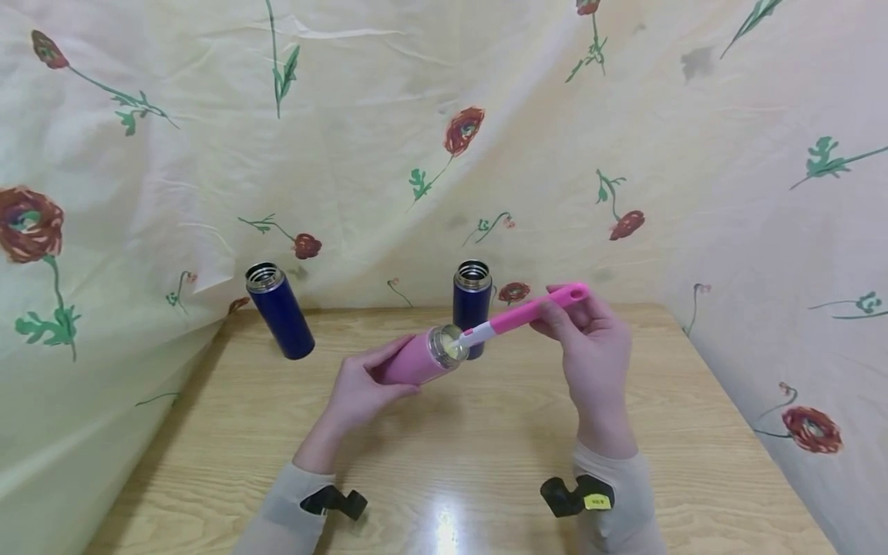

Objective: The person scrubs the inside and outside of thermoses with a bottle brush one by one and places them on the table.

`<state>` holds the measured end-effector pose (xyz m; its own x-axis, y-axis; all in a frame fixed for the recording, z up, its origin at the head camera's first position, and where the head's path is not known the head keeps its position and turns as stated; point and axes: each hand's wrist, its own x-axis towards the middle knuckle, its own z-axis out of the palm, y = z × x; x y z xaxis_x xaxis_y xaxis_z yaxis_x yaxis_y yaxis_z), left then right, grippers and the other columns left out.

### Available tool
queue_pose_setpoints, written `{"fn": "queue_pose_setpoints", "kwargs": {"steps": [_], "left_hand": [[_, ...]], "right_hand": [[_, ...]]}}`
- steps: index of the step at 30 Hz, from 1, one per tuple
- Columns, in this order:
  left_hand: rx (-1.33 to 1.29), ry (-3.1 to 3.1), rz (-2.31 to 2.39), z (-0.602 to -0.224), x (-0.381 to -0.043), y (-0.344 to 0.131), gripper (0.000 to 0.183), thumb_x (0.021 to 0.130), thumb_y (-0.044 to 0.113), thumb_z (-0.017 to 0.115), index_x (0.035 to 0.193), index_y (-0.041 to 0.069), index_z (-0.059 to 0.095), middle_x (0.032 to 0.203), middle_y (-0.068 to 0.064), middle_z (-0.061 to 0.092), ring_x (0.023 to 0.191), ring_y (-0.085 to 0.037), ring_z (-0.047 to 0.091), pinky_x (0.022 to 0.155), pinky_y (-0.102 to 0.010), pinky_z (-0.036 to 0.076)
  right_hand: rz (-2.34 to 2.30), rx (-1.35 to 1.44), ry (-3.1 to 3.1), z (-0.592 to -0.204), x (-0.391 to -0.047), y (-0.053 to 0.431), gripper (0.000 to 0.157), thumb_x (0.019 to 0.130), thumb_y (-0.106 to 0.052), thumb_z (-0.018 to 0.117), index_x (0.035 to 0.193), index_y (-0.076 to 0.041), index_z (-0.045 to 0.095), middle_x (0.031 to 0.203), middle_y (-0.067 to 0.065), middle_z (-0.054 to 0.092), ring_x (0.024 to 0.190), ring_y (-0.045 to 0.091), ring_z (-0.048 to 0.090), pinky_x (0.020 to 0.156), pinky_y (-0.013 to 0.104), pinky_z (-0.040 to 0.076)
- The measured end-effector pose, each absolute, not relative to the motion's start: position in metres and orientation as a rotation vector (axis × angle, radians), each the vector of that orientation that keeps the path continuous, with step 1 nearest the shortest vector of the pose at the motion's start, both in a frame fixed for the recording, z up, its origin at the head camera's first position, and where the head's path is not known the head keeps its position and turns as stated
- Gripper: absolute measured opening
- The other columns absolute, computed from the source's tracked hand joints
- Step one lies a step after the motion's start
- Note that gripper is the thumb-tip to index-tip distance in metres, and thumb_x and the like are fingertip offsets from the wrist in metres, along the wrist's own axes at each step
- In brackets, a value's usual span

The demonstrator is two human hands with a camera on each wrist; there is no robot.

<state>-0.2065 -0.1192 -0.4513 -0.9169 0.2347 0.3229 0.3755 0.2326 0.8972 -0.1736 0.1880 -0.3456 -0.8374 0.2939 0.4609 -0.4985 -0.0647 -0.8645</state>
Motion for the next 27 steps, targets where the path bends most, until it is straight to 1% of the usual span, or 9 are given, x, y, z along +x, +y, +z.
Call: {"fn": "queue_pose_setpoints", "kwargs": {"steps": [7,13,15,18,20,23,27], "left_hand": [[-0.641,-2.386,-1.763,-0.455,-0.208,-0.122,0.075,0.077,0.009,0.098,0.146,0.023,0.069,0.143,0.002,0.069,0.133,-0.027,0.062,0.110,-0.055,0.048],[-0.655,-2.406,-1.705,-0.454,-0.209,-0.125,0.077,0.076,0.009,0.098,0.146,0.022,0.068,0.145,0.001,0.067,0.136,-0.028,0.061,0.112,-0.056,0.047],[-0.668,-2.404,-1.692,-0.453,-0.210,-0.126,0.078,0.076,0.009,0.098,0.146,0.022,0.068,0.145,0.001,0.066,0.136,-0.028,0.061,0.113,-0.055,0.047],[-0.693,-2.390,-1.684,-0.450,-0.211,-0.127,0.077,0.075,0.008,0.098,0.145,0.022,0.070,0.144,0.000,0.067,0.135,-0.027,0.062,0.114,-0.053,0.047],[-0.708,-2.382,-1.676,-0.448,-0.212,-0.127,0.076,0.075,0.007,0.099,0.143,0.022,0.071,0.142,0.000,0.068,0.134,-0.026,0.062,0.114,-0.052,0.047],[-0.729,-2.383,-1.674,-0.445,-0.211,-0.129,0.076,0.072,0.005,0.100,0.141,0.020,0.073,0.139,0.001,0.070,0.133,-0.025,0.064,0.113,-0.050,0.048],[-0.790,-2.430,-1.676,-0.443,-0.212,-0.134,0.075,0.071,0.006,0.100,0.139,0.022,0.074,0.137,0.005,0.072,0.129,-0.023,0.066,0.111,-0.051,0.049]], "right_hand": [[1.955,0.176,-1.640,-0.339,-0.167,0.189,0.020,0.098,-0.002,0.077,0.116,0.007,0.075,0.103,0.013,0.081,0.093,0.023,0.080,0.082,0.039,0.063],[2.008,0.245,-1.465,-0.336,-0.161,0.194,0.022,0.098,0.003,0.075,0.116,0.013,0.068,0.103,0.023,0.078,0.095,0.028,0.080,0.087,0.041,0.061],[2.024,0.299,-1.423,-0.335,-0.159,0.196,0.020,0.098,0.005,0.072,0.116,0.013,0.066,0.103,0.023,0.078,0.096,0.029,0.080,0.088,0.042,0.061],[2.007,0.473,-1.403,-0.336,-0.158,0.200,0.014,0.099,0.012,0.067,0.111,0.016,0.062,0.101,0.022,0.078,0.096,0.030,0.079,0.088,0.042,0.061],[1.990,0.663,-1.375,-0.338,-0.159,0.203,0.010,0.098,0.018,0.063,0.107,0.018,0.059,0.099,0.022,0.078,0.096,0.031,0.079,0.089,0.042,0.062],[1.958,0.998,-1.318,-0.342,-0.165,0.207,0.010,0.096,0.019,0.063,0.102,0.019,0.055,0.098,0.022,0.077,0.099,0.032,0.079,0.093,0.042,0.062],[1.917,1.350,-1.304,-0.349,-0.177,0.213,0.004,0.101,0.016,0.058,0.099,0.014,0.056,0.102,0.021,0.078,0.106,0.033,0.077,0.099,0.042,0.060]]}}
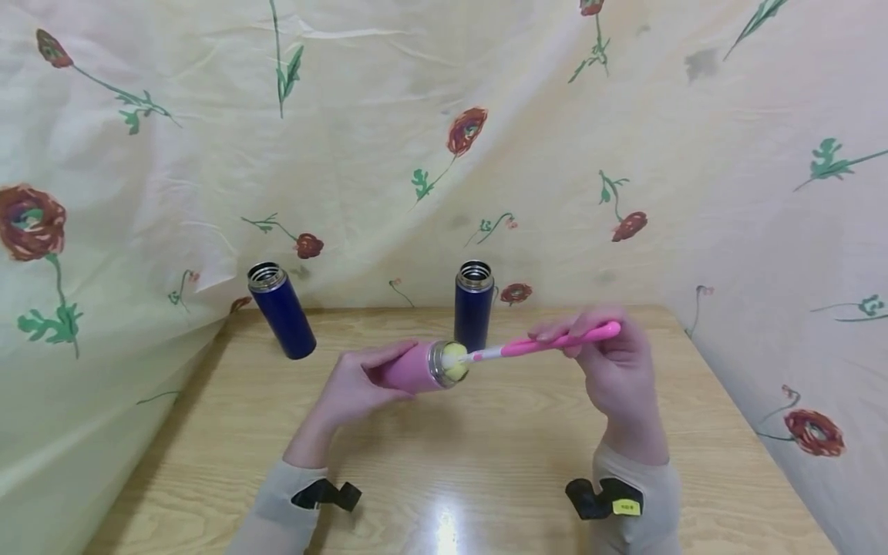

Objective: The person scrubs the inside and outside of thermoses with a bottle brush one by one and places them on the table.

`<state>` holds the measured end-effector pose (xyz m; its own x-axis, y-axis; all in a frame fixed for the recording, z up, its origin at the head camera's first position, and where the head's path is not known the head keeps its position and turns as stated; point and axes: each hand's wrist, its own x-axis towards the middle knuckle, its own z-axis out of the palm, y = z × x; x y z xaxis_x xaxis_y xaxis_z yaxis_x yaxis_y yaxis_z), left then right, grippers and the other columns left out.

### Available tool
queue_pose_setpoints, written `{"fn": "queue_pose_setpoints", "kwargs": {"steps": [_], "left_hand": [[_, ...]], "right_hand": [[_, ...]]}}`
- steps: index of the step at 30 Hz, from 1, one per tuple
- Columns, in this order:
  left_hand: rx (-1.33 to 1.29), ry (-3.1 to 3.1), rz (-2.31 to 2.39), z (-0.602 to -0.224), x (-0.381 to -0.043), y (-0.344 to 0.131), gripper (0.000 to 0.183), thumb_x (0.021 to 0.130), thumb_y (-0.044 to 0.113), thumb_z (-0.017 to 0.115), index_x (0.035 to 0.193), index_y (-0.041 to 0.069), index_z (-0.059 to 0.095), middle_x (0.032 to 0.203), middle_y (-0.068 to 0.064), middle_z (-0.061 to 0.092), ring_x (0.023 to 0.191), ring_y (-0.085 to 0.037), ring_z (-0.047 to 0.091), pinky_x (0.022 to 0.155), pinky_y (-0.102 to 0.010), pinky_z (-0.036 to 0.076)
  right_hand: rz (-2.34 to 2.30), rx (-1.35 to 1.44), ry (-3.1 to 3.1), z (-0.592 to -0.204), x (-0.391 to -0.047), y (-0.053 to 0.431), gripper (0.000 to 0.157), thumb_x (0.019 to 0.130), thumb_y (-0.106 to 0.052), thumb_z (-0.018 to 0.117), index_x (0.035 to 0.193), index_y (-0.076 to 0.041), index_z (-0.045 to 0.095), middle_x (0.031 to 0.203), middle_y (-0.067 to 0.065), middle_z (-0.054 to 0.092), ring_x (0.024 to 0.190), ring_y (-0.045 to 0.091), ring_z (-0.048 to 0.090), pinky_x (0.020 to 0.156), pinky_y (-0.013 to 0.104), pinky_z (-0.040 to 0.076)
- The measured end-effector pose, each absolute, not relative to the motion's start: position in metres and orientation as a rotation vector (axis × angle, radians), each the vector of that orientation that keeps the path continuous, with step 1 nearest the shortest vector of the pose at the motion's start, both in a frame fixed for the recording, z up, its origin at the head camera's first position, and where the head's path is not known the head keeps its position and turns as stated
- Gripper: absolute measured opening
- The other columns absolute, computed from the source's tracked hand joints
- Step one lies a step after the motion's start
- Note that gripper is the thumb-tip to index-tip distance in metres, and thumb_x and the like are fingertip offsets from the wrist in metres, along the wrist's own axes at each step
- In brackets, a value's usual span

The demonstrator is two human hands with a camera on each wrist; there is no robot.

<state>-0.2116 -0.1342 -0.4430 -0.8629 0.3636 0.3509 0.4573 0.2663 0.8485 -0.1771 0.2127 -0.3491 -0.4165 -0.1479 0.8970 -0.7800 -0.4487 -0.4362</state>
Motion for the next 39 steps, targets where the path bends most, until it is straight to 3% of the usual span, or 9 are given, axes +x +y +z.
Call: {"fn": "queue_pose_setpoints", "kwargs": {"steps": [3,6,9,13,18,24,34,39], "left_hand": [[-0.831,-2.486,-1.674,-0.441,-0.212,-0.137,0.074,0.072,0.011,0.101,0.139,0.026,0.074,0.135,0.009,0.072,0.127,-0.021,0.067,0.109,-0.051,0.051],[-0.862,-2.508,-1.698,-0.438,-0.213,-0.136,0.074,0.073,0.014,0.101,0.140,0.026,0.074,0.135,0.009,0.072,0.127,-0.021,0.067,0.108,-0.050,0.051],[-0.892,-2.488,-1.739,-0.436,-0.213,-0.131,0.074,0.072,0.014,0.102,0.140,0.022,0.073,0.137,0.005,0.072,0.129,-0.023,0.066,0.110,-0.052,0.050],[-0.837,-2.489,-1.727,-0.433,-0.212,-0.125,0.074,0.072,0.015,0.102,0.140,0.022,0.073,0.136,0.003,0.072,0.128,-0.026,0.067,0.109,-0.055,0.051],[-0.666,-2.509,-1.679,-0.432,-0.214,-0.121,0.075,0.073,0.021,0.102,0.141,0.028,0.072,0.138,0.003,0.071,0.129,-0.027,0.066,0.107,-0.056,0.052],[-0.679,-2.454,-1.627,-0.433,-0.217,-0.119,0.076,0.076,0.018,0.100,0.144,0.027,0.070,0.141,0.002,0.069,0.132,-0.027,0.064,0.109,-0.054,0.051],[-0.713,-2.429,-1.559,-0.438,-0.222,-0.117,0.076,0.076,0.012,0.099,0.146,0.023,0.069,0.141,0.004,0.069,0.130,-0.025,0.066,0.109,-0.051,0.052],[-0.685,-2.442,-1.573,-0.437,-0.219,-0.119,0.077,0.076,0.010,0.099,0.146,0.022,0.069,0.142,0.001,0.069,0.132,-0.028,0.065,0.110,-0.054,0.050]], "right_hand": [[1.872,1.471,-1.422,-0.354,-0.183,0.214,0.009,0.103,0.016,0.052,0.099,0.010,0.058,0.107,0.018,0.079,0.112,0.032,0.076,0.101,0.042,0.058],[1.790,1.462,-1.663,-0.358,-0.185,0.209,0.013,0.102,0.016,0.056,0.101,0.005,0.063,0.114,0.011,0.079,0.115,0.027,0.075,0.099,0.038,0.059],[1.738,1.304,-1.881,-0.360,-0.187,0.196,0.019,0.097,0.020,0.060,0.105,0.004,0.067,0.114,0.008,0.080,0.112,0.022,0.076,0.092,0.034,0.062],[1.786,1.021,-2.003,-0.362,-0.186,0.182,0.024,0.094,0.020,0.066,0.116,0.010,0.069,0.115,0.012,0.079,0.105,0.020,0.077,0.089,0.035,0.063],[1.808,0.673,-2.144,-0.359,-0.185,0.172,0.018,0.101,0.000,0.072,0.118,0.007,0.074,0.117,0.014,0.079,0.100,0.017,0.078,0.087,0.035,0.063],[1.812,0.353,-2.119,-0.360,-0.185,0.164,0.021,0.102,-0.013,0.076,0.112,0.005,0.076,0.100,0.017,0.078,0.082,0.019,0.079,0.076,0.036,0.065],[1.789,0.276,-1.858,-0.359,-0.187,0.170,0.018,0.102,-0.009,0.075,0.111,0.007,0.075,0.101,0.007,0.081,0.085,0.018,0.080,0.076,0.036,0.064],[1.864,0.276,-1.754,-0.352,-0.183,0.178,0.018,0.104,-0.006,0.071,0.115,0.008,0.072,0.102,0.009,0.080,0.089,0.019,0.080,0.081,0.037,0.063]]}}
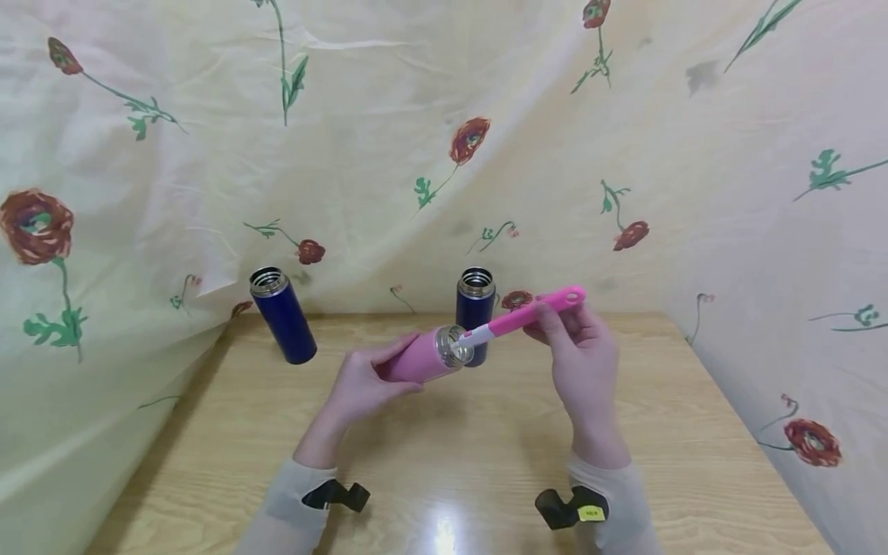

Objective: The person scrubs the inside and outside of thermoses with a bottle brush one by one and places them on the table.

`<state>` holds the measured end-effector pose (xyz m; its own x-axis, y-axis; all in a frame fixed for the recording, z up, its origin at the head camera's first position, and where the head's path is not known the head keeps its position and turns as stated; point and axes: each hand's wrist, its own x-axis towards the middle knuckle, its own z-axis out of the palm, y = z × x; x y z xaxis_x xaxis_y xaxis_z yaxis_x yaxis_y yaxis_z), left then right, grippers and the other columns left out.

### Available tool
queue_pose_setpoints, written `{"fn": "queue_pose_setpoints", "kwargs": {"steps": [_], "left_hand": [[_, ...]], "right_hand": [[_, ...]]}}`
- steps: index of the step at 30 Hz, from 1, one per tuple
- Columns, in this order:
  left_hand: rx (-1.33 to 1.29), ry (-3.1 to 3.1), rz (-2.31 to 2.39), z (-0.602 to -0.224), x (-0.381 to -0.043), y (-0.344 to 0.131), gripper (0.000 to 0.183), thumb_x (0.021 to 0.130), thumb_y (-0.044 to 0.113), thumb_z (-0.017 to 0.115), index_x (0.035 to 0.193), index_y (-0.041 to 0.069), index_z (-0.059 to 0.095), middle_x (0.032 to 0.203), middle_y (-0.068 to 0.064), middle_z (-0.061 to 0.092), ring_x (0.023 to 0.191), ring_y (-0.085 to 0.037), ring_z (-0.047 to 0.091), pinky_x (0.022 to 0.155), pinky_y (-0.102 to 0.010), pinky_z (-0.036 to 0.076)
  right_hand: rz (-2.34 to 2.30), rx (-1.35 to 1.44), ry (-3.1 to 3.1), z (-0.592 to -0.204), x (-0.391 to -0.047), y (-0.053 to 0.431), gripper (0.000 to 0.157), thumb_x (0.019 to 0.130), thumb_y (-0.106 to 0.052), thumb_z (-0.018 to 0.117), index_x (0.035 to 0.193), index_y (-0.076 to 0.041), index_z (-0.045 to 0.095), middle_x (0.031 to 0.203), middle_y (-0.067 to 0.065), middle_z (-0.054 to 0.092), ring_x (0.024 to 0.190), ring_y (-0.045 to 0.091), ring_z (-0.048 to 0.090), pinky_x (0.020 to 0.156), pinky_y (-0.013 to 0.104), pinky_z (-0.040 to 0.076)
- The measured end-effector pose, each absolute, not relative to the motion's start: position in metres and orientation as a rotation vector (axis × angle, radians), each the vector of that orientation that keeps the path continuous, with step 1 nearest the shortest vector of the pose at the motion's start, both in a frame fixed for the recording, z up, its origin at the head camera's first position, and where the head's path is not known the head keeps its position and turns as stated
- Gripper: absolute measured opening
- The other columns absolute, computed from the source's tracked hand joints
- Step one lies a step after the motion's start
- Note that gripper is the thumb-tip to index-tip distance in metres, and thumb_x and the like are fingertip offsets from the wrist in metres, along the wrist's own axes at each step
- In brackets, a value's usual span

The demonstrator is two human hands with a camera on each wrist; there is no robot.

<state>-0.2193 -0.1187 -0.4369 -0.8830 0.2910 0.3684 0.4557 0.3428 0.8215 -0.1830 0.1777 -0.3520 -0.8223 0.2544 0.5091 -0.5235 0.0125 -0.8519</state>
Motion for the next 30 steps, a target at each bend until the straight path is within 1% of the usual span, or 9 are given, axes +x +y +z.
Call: {"fn": "queue_pose_setpoints", "kwargs": {"steps": [4,10,16,23,26,30], "left_hand": [[-0.685,-2.459,-1.555,-0.438,-0.217,-0.120,0.078,0.075,0.009,0.099,0.146,0.021,0.068,0.143,0.000,0.067,0.134,-0.029,0.063,0.111,-0.054,0.049],[-0.733,-2.457,-1.548,-0.439,-0.217,-0.122,0.079,0.075,0.009,0.099,0.147,0.021,0.068,0.144,0.001,0.067,0.133,-0.029,0.064,0.111,-0.053,0.050],[-0.767,-2.428,-1.536,-0.442,-0.221,-0.124,0.079,0.076,0.008,0.098,0.147,0.022,0.068,0.143,0.000,0.068,0.132,-0.028,0.064,0.110,-0.052,0.051],[-0.788,-2.425,-1.537,-0.445,-0.226,-0.128,0.078,0.076,0.010,0.099,0.147,0.022,0.068,0.144,0.002,0.067,0.133,-0.026,0.064,0.111,-0.051,0.050],[-0.792,-2.421,-1.532,-0.445,-0.227,-0.129,0.078,0.076,0.010,0.099,0.147,0.023,0.068,0.143,0.003,0.068,0.133,-0.024,0.063,0.112,-0.050,0.049],[-0.808,-2.410,-1.523,-0.445,-0.227,-0.129,0.077,0.076,0.009,0.098,0.146,0.022,0.068,0.143,0.002,0.067,0.133,-0.024,0.064,0.112,-0.048,0.049]], "right_hand": [[1.928,0.296,-1.706,-0.347,-0.180,0.182,0.018,0.103,-0.004,0.070,0.118,0.006,0.070,0.104,0.014,0.079,0.093,0.023,0.080,0.084,0.039,0.063],[1.952,0.285,-1.661,-0.340,-0.176,0.188,0.014,0.103,-0.001,0.068,0.116,0.005,0.069,0.106,0.021,0.078,0.092,0.024,0.080,0.084,0.040,0.063],[1.941,0.276,-1.638,-0.337,-0.174,0.190,0.015,0.102,-0.001,0.069,0.116,0.006,0.069,0.104,0.018,0.079,0.093,0.024,0.080,0.085,0.040,0.062],[1.972,0.296,-1.496,-0.335,-0.172,0.197,0.015,0.100,0.002,0.070,0.113,0.009,0.068,0.104,0.026,0.077,0.094,0.027,0.080,0.085,0.041,0.062],[1.976,0.308,-1.462,-0.335,-0.171,0.200,0.016,0.100,0.002,0.070,0.113,0.010,0.067,0.103,0.024,0.078,0.096,0.029,0.080,0.086,0.041,0.061],[1.969,0.312,-1.458,-0.336,-0.169,0.201,0.017,0.100,0.002,0.070,0.114,0.012,0.065,0.103,0.023,0.078,0.097,0.029,0.079,0.087,0.041,0.061]]}}
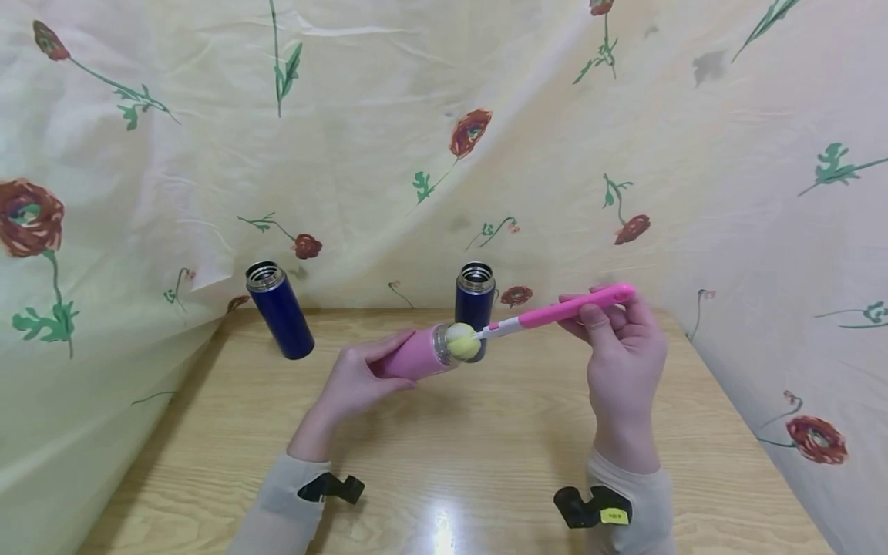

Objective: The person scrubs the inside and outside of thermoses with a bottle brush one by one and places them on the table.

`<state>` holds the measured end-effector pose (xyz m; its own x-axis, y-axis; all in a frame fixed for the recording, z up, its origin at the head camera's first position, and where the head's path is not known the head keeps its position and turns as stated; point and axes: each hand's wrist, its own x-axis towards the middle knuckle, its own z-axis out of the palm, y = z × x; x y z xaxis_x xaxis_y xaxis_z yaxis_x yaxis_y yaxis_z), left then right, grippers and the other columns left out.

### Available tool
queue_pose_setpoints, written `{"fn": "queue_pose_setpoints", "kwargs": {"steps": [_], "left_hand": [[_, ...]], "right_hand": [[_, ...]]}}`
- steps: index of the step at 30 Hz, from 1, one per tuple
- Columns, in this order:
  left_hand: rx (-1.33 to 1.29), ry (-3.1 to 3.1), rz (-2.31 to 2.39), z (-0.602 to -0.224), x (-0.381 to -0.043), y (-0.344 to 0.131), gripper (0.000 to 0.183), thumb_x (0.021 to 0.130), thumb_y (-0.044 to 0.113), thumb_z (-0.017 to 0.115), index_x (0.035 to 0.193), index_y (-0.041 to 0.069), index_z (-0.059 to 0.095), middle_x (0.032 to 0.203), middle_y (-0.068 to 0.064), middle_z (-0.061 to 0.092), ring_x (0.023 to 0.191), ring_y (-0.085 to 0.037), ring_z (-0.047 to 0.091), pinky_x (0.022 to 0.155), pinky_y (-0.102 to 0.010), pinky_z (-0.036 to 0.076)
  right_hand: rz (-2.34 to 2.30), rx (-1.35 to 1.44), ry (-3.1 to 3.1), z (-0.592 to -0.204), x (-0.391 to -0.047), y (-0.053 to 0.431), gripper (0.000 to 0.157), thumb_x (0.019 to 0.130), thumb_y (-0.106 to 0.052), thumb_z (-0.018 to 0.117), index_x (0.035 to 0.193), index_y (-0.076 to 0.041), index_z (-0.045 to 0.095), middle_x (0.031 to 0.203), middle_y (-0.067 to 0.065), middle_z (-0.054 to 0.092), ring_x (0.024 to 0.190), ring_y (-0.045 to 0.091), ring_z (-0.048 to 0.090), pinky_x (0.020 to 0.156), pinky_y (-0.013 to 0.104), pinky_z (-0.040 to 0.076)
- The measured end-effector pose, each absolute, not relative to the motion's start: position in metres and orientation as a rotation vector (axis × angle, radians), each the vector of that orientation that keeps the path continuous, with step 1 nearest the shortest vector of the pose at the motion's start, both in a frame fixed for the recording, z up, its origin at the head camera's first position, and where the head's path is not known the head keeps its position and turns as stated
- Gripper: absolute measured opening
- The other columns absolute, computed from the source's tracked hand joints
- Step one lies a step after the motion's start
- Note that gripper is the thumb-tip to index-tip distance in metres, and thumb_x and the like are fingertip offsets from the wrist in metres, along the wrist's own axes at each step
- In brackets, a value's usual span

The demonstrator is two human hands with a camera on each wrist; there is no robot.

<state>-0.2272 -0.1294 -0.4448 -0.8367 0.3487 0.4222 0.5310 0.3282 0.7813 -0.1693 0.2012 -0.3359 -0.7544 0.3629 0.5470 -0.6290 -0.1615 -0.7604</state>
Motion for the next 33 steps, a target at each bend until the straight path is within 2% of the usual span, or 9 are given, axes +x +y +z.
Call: {"fn": "queue_pose_setpoints", "kwargs": {"steps": [6,11,17,25,27,30,31,33], "left_hand": [[-0.790,-2.416,-1.549,-0.442,-0.226,-0.131,0.077,0.075,0.008,0.099,0.145,0.020,0.069,0.142,0.001,0.068,0.132,-0.026,0.064,0.112,-0.051,0.049],[-0.784,-2.431,-1.602,-0.437,-0.224,-0.135,0.078,0.072,0.007,0.101,0.142,0.021,0.072,0.140,0.003,0.070,0.131,-0.026,0.065,0.111,-0.054,0.050],[-0.848,-2.435,-1.625,-0.434,-0.224,-0.141,0.077,0.071,0.007,0.101,0.141,0.024,0.073,0.137,0.004,0.071,0.129,-0.026,0.066,0.108,-0.055,0.051],[-0.923,-2.431,-1.647,-0.435,-0.223,-0.144,0.074,0.073,0.009,0.100,0.141,0.021,0.073,0.136,0.004,0.073,0.127,-0.025,0.068,0.106,-0.050,0.054],[-0.935,-2.421,-1.681,-0.434,-0.222,-0.143,0.075,0.073,0.007,0.100,0.141,0.021,0.073,0.137,0.005,0.072,0.129,-0.025,0.067,0.107,-0.050,0.053],[-0.967,-2.393,-1.721,-0.432,-0.220,-0.140,0.075,0.074,0.008,0.100,0.142,0.019,0.072,0.139,0.003,0.071,0.132,-0.026,0.065,0.110,-0.053,0.051],[-0.976,-2.387,-1.728,-0.432,-0.219,-0.139,0.075,0.074,0.009,0.100,0.142,0.019,0.072,0.140,0.003,0.070,0.133,-0.026,0.064,0.110,-0.054,0.050],[-0.989,-2.376,-1.724,-0.431,-0.219,-0.137,0.075,0.073,0.010,0.100,0.142,0.017,0.072,0.140,0.002,0.070,0.133,-0.027,0.064,0.111,-0.055,0.049]], "right_hand": [[1.928,0.446,-1.406,-0.339,-0.171,0.202,0.015,0.100,0.009,0.067,0.111,0.017,0.063,0.100,0.022,0.078,0.095,0.028,0.079,0.085,0.040,0.062],[1.875,0.863,-1.270,-0.346,-0.176,0.204,0.015,0.096,0.016,0.067,0.099,0.024,0.054,0.094,0.024,0.077,0.091,0.031,0.080,0.083,0.038,0.064],[1.787,1.277,-1.308,-0.349,-0.180,0.206,0.007,0.101,0.014,0.061,0.096,0.015,0.056,0.100,0.021,0.079,0.101,0.030,0.079,0.095,0.036,0.061],[1.687,1.489,-1.499,-0.353,-0.182,0.210,0.007,0.105,0.010,0.056,0.099,0.010,0.058,0.111,0.020,0.078,0.113,0.031,0.075,0.102,0.040,0.058],[1.640,1.444,-1.620,-0.354,-0.182,0.207,0.008,0.103,0.014,0.056,0.100,0.008,0.061,0.113,0.017,0.079,0.113,0.028,0.076,0.097,0.035,0.060],[1.604,1.303,-1.828,-0.357,-0.181,0.199,0.020,0.096,0.022,0.058,0.104,0.004,0.065,0.112,0.013,0.080,0.109,0.022,0.077,0.081,0.026,0.059],[1.586,1.244,-1.900,-0.358,-0.181,0.196,0.025,0.094,0.023,0.060,0.106,0.002,0.067,0.112,0.011,0.080,0.102,0.016,0.077,0.074,0.023,0.057],[1.594,1.153,-1.992,-0.359,-0.181,0.189,0.033,0.091,0.026,0.063,0.110,0.000,0.071,0.111,0.010,0.081,0.093,0.013,0.076,0.068,0.022,0.054]]}}
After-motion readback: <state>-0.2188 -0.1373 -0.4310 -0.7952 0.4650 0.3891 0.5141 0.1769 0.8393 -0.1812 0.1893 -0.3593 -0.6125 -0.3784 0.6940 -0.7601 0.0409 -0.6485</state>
